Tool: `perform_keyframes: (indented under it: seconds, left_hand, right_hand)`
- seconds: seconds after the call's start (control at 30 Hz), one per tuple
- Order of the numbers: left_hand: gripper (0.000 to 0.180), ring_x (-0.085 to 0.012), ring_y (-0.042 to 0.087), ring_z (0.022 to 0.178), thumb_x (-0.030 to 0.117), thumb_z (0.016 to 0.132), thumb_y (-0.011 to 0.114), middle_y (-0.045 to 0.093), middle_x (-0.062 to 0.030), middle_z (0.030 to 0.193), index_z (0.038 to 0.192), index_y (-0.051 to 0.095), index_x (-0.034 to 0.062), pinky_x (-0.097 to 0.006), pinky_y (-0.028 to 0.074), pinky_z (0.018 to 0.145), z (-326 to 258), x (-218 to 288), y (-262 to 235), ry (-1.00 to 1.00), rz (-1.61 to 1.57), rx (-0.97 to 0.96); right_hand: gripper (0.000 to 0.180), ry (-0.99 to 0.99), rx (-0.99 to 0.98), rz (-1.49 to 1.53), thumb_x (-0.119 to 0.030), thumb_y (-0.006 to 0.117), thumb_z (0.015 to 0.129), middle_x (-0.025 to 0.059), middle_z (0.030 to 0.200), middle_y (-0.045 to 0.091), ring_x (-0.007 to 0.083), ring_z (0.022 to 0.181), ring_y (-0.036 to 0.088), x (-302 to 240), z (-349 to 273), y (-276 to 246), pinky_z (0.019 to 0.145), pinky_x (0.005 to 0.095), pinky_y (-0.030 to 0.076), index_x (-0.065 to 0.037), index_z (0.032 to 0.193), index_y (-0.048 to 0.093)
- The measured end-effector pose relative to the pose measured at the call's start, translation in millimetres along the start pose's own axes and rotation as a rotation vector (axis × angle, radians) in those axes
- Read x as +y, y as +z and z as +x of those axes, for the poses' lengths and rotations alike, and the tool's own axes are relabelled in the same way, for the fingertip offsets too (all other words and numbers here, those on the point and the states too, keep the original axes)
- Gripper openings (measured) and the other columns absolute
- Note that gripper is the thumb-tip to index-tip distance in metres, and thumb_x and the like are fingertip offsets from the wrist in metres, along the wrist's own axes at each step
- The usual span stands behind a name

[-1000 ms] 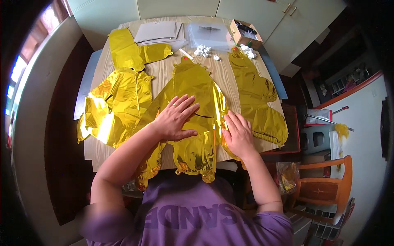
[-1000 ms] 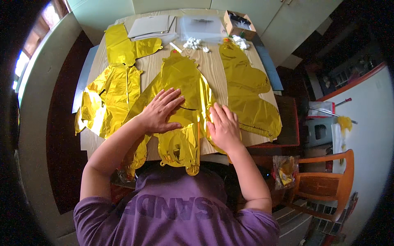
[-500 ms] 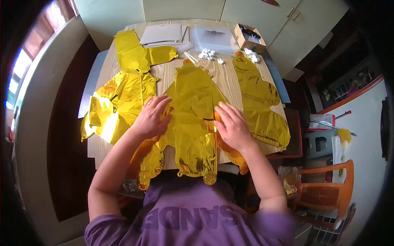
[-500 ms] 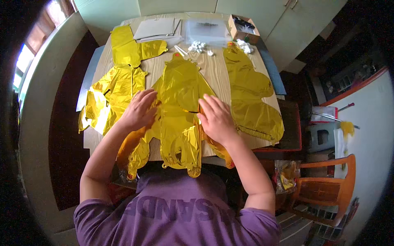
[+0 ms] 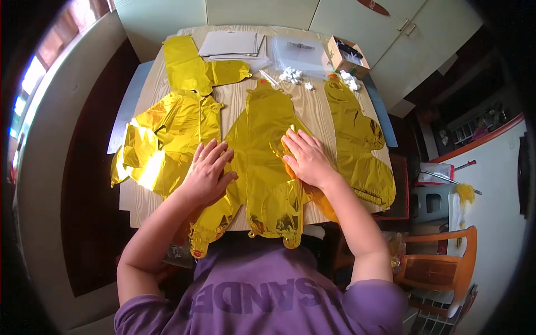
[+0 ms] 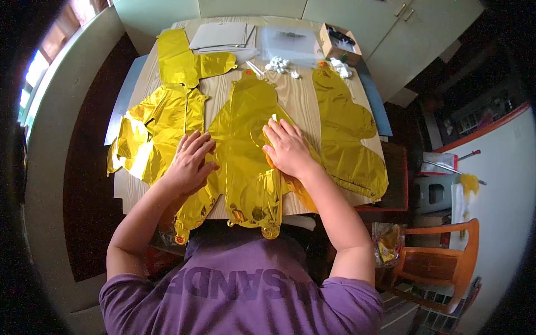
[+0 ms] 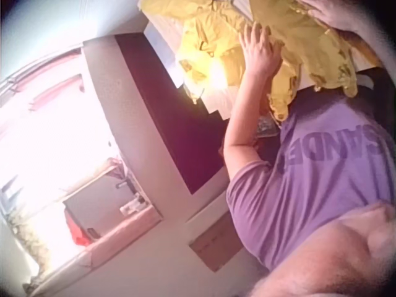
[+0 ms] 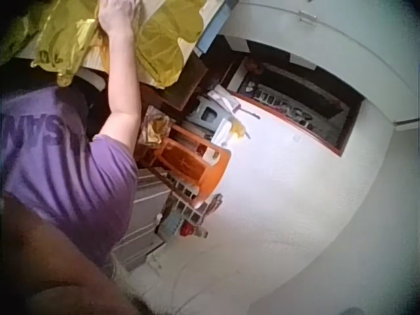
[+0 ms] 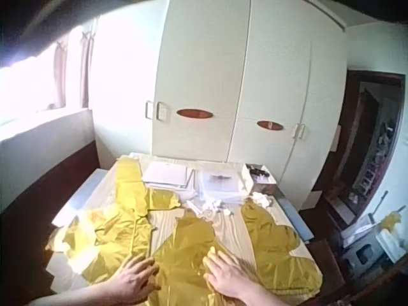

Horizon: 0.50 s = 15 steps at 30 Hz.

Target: The recorder is folding and packaging gold foil decorative items into plastic sleeves with cardboard backing.

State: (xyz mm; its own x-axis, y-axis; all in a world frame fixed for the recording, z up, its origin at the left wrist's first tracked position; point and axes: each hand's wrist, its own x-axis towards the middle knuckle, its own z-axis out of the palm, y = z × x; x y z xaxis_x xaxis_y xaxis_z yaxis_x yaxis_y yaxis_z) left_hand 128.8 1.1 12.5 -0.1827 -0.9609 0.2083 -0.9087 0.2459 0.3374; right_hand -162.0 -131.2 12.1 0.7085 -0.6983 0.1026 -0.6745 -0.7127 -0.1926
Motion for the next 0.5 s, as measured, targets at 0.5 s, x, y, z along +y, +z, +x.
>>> perform_keyframes:
  seconds: [0.5]
  left_hand:
    - [0.090,-0.0426,0.033,0.144,0.060,0.078,0.072,0.042,-0.0229,0.150,0.145,0.047,0.0056,-0.056,0.024,0.120,48.1,35.0,20.3,0.320,-0.052,-0.087]
  right_hand:
    - [0.040,0.026,0.327,0.096,-0.031,0.060,0.098,0.0178,0.136,0.058,0.0362,0.123,0.056,1.4,-23.4,-36.6,0.104,0.0449,0.044,-0.006,0.129,0.061]
